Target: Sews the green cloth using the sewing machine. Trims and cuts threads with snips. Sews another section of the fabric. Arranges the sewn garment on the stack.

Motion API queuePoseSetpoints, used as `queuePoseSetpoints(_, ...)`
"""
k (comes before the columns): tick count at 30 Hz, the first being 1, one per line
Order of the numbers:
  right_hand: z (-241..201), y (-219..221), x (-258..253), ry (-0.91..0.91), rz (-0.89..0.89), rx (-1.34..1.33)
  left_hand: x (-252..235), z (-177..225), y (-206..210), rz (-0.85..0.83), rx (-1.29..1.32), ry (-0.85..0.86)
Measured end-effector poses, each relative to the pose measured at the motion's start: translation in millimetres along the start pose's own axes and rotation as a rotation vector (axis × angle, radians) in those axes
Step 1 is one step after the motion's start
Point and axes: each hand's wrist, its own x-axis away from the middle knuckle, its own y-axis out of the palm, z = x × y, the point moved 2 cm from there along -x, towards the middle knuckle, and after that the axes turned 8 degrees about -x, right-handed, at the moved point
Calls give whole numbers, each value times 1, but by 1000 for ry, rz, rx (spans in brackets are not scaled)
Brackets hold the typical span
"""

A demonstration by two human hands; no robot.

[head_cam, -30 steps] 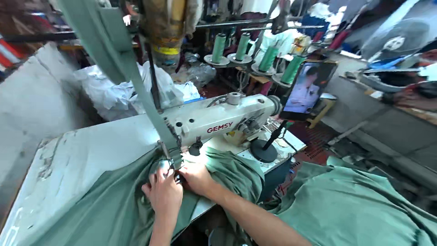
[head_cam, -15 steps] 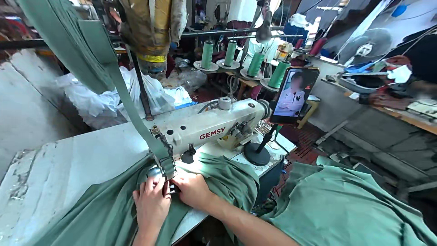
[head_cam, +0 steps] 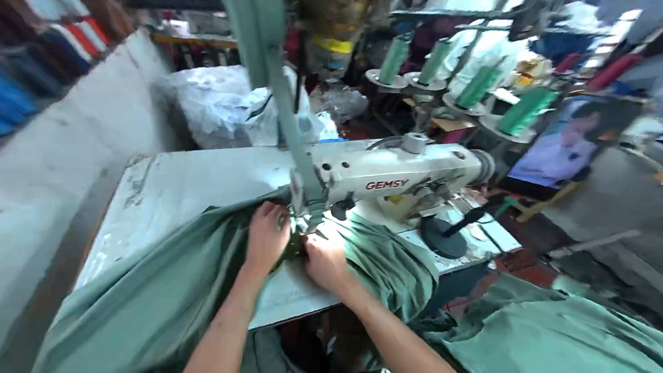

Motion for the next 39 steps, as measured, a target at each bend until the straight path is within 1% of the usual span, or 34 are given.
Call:
queuePoseSetpoints(2, 4, 3, 0, -39, 35, -16, 21, -3, 7, 1, 145, -27)
queuePoseSetpoints(3, 6, 3, -1, -50, 27, -27, 27, -7, 11, -31, 144, -28)
queuePoseSetpoints(6, 20, -1, -7, -143, -22, -54, 21, -20, 15, -70, 59, 33)
queuePoseSetpoints(8, 40, -10, -14, -189, -35, -66, 7, -30, 14, -69, -12, 69)
queuePoseSetpoints(9, 53, -17, -20, -176, -2, -80, 0, -34, 12, -80, -41, 66)
queuePoseSetpoints(10, 68, -24, -27, -120, 48, -90, -7, -38, 12, -84, -57, 60)
queuePoseSetpoints(12, 88, -43, -42, 54, 82, -101, -19, -41, 14, -69, -78, 52)
queuePoseSetpoints(13, 92, -49, -47, 63, 107, -110, -25, -41, 17, -43, -88, 49)
queuePoseSetpoints(15, 92, -53, -52, 0, 119, -165, -37, -41, 23, 4, -115, 19)
queuePoseSetpoints(16, 90, -51, -52, -46, 121, -215, -42, -39, 25, -2, -134, -4)
queuePoseSetpoints(18, 84, -48, -51, -59, 107, -337, -51, -35, 28, -55, -190, -57)
queuePoseSetpoints(20, 84, -43, -53, -116, 221, -464, -58, -32, 33, -57, -212, -88)
queuePoseSetpoints(21, 83, -42, -53, -116, 246, -519, -62, -32, 34, -37, -207, -93)
queuePoseSetpoints(22, 80, -44, -51, -83, 217, -542, -66, -32, 35, -18, -195, -89)
queuePoseSetpoints(23, 73, -50, -48, -6, 100, -520, -70, -31, 34, -10, -178, -78)
queuePoseSetpoints(25, 56, -64, -50, 54, -173, -357, -76, -28, 30, 0, -110, -48)
queuePoseSetpoints(26, 51, -67, -55, 78, -278, -299, -78, -26, 28, 5, -73, -38)
queuePoseSetpoints(27, 56, -63, -62, 112, -335, -282, -79, -25, 25, 9, -41, -31)
queuePoseSetpoints(28, 69, -50, -69, 104, -296, -299, -80, -24, 23, 8, -19, -34)
queuePoseSetpoints(29, 86, -34, -74, 17, -196, -282, -79, -25, 22, 10, -3, -41)
queuePoseSetpoints(30, 97, -27, -74, -111, -65, -238, -78, -27, 21, 16, 22, -45)
queuePoseSetpoints(31, 102, -35, -67, -221, 15, -175, -77, -28, 20, 32, 61, -44)
queuePoseSetpoints(33, 108, -60, -44, -336, -58, 2, -63, -28, 19, 88, 190, -68)
queuePoseSetpoints(35, 122, -82, -18, -324, -181, 11, -42, -20, 16, 138, 292, -131)
queuePoseSetpoints(37, 122, -102, 6, -263, -270, -145, -11, -2, 4, 64, 303, -207)
queuePoseSetpoints(38, 116, -105, 17, -261, -315, -262, 11, 8, -2, 6, 275, -206)
queuePoseSetpoints(39, 105, -106, 26, -296, -352, -405, 36, 15, -8, -35, 242, -168)
